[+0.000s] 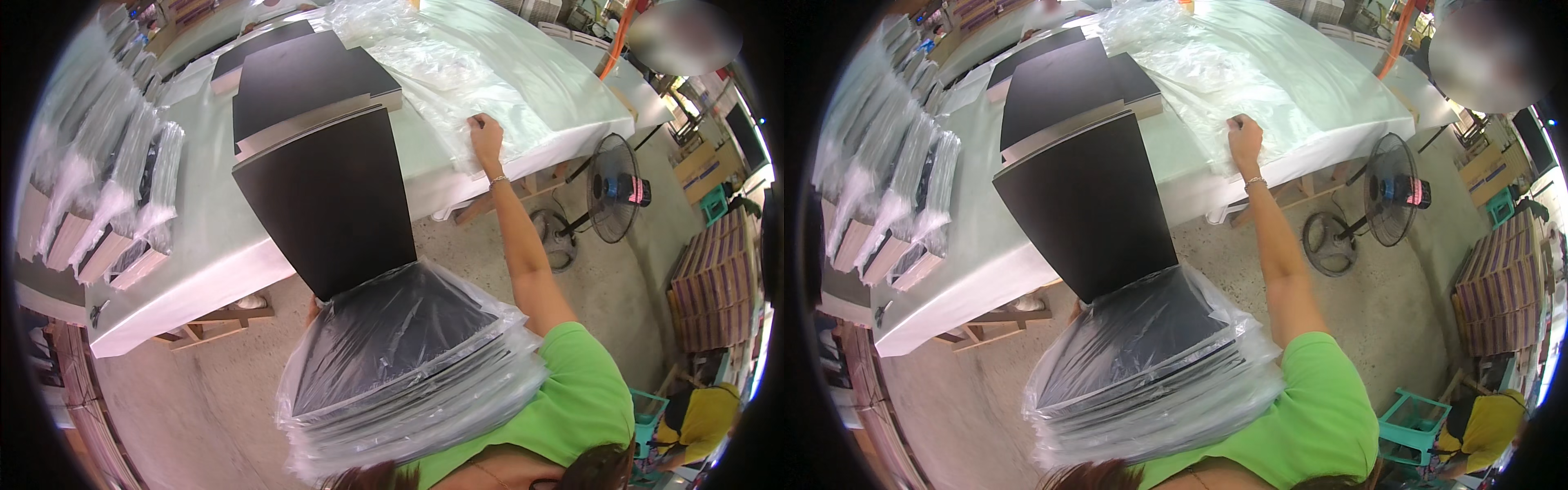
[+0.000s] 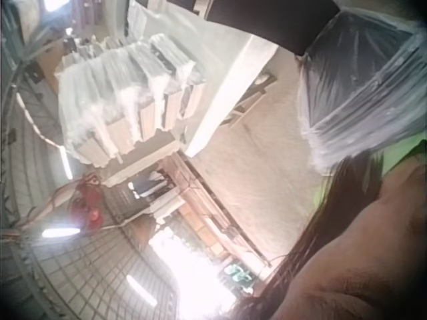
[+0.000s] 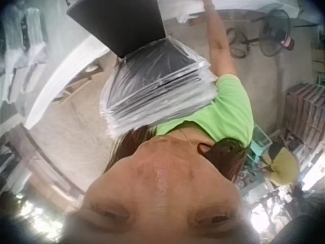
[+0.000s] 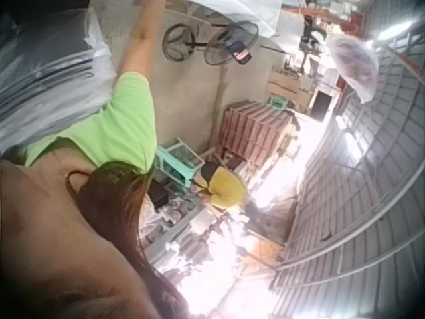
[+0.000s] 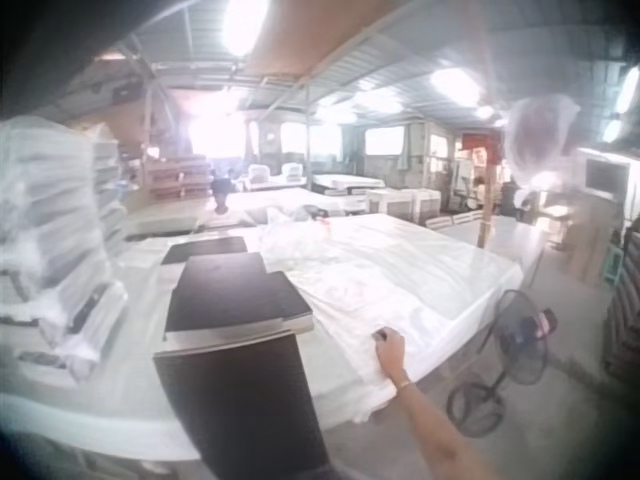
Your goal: The person wraps black rectangular folders in plastic sleeves by hand, smoothing the plastic over the folders and stacking them.
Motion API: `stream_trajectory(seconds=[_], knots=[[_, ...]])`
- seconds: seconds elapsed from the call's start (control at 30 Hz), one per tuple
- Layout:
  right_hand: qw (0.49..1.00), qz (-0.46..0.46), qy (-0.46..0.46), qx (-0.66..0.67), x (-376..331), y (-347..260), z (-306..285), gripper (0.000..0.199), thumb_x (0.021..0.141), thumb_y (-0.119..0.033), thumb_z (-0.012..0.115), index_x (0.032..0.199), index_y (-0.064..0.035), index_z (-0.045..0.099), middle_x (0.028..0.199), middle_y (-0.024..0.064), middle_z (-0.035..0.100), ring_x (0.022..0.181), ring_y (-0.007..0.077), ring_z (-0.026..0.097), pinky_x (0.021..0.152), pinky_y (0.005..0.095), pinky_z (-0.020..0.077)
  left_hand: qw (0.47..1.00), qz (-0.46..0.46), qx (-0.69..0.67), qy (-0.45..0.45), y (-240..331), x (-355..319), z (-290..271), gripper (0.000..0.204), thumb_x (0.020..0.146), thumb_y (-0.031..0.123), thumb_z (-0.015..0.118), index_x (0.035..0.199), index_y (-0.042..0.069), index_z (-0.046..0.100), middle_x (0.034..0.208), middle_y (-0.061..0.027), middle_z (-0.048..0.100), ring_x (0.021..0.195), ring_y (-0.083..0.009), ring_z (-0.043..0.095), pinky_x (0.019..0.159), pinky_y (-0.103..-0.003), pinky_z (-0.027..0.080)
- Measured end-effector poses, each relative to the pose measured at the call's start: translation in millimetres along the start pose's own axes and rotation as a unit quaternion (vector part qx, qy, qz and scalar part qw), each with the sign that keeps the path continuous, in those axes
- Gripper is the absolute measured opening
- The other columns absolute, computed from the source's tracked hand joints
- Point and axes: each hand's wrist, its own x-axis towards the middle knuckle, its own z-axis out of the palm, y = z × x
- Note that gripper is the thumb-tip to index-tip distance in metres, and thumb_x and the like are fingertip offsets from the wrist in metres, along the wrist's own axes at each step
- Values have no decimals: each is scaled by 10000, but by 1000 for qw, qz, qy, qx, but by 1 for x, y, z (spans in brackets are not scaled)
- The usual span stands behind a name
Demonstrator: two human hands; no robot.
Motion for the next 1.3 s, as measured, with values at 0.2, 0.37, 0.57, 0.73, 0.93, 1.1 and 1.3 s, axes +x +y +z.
stream_trajectory(seconds=[0.2,0.37,0.57,0.73,0.93,1.1,1.3], knots=[[985,29,-9,-169,-8,-44,13,180,770,-213,618,910,-107,659,1005,121,595,983,274,527,815,451,398,1000,-6,8,10,0,-9,-11,500,924,316,429,1305,-1,360,1263,-144,444,1145,-209,437,967,-316,340],[989,-25,-62,-134,25,-20,32,233,749,-199,628,974,-144,646,1079,72,570,1058,275,482,849,486,369,998,1,59,12,30,-26,-29,491,927,305,429,1304,-1,362,1259,-143,448,1141,-207,443,964,-315,345],[995,-99,-14,9,82,4,21,245,758,-74,571,998,-73,617,966,135,633,897,321,590,769,382,450,985,161,57,12,117,-58,-47,427,941,260,417,1281,2,405,1217,-140,490,1090,-206,492,938,-292,374],[994,-90,23,61,67,-58,-15,163,776,2,516,924,-25,579,837,199,614,791,360,588,686,381,443,959,273,81,12,195,-79,-30,447,937,341,400,1289,66,423,1114,-98,532,1016,-185,508,897,-295,382],[984,-176,6,7,40,-99,-43,189,798,-59,523,974,-38,589,850,192,617,795,339,592,698,377,446,925,376,49,-15,236,-64,5,360,928,220,454,1255,67,460,1090,-95,538,1011,-172,512,885,-280,390],[870,-256,-412,-86,54,-3,-28,320,837,-301,568,1021,-43,610,957,139,642,867,286,606,767,361,449,896,418,135,-63,245,-49,29,340,918,193,469,1242,92,479,1040,-99,544,953,-180,522,847,-296,411],[948,13,-317,-25,43,-46,-12,526,820,-486,548,1031,-7,594,929,172,633,854,274,605,772,345,449,921,327,179,-109,216,-50,24,361,916,249,464,1247,106,478,1071,-125,536,951,-208,527,835,-310,417]])
